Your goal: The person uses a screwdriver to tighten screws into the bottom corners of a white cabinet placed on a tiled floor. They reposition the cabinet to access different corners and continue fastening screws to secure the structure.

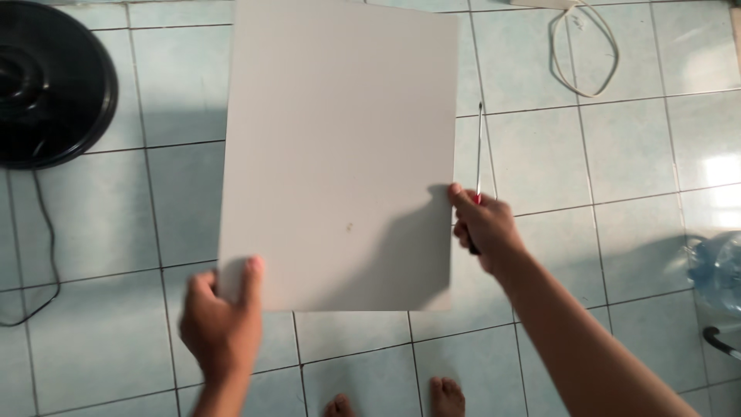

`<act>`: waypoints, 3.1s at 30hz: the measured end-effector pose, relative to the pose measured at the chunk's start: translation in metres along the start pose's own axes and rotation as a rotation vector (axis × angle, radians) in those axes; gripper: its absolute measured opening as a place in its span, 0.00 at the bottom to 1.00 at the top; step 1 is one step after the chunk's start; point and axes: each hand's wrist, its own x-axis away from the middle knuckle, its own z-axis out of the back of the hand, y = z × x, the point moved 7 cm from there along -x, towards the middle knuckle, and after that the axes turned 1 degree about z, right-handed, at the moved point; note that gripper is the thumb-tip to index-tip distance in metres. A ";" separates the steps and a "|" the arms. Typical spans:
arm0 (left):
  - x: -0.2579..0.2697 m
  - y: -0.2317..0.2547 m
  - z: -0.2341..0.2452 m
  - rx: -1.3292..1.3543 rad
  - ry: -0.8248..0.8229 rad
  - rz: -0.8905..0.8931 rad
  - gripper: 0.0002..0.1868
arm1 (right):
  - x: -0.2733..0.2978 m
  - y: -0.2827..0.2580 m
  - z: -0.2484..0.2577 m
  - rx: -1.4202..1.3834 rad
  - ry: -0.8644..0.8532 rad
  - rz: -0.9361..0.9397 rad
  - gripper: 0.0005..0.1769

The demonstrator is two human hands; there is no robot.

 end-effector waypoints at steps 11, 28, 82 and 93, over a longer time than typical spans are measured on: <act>0.070 -0.062 -0.048 0.490 -0.348 0.226 0.32 | -0.009 0.079 0.021 0.022 -0.049 -0.089 0.14; 0.063 -0.065 -0.082 0.985 -0.581 0.351 0.23 | -0.023 0.151 0.065 -0.142 -0.071 -0.183 0.09; -0.036 0.062 -0.007 0.768 -0.746 0.251 0.32 | 0.042 -0.004 0.043 -0.082 0.083 -0.278 0.09; -0.064 -0.018 -0.032 1.084 -0.435 -0.143 0.51 | 0.029 0.042 -0.011 -0.207 -0.015 -0.264 0.25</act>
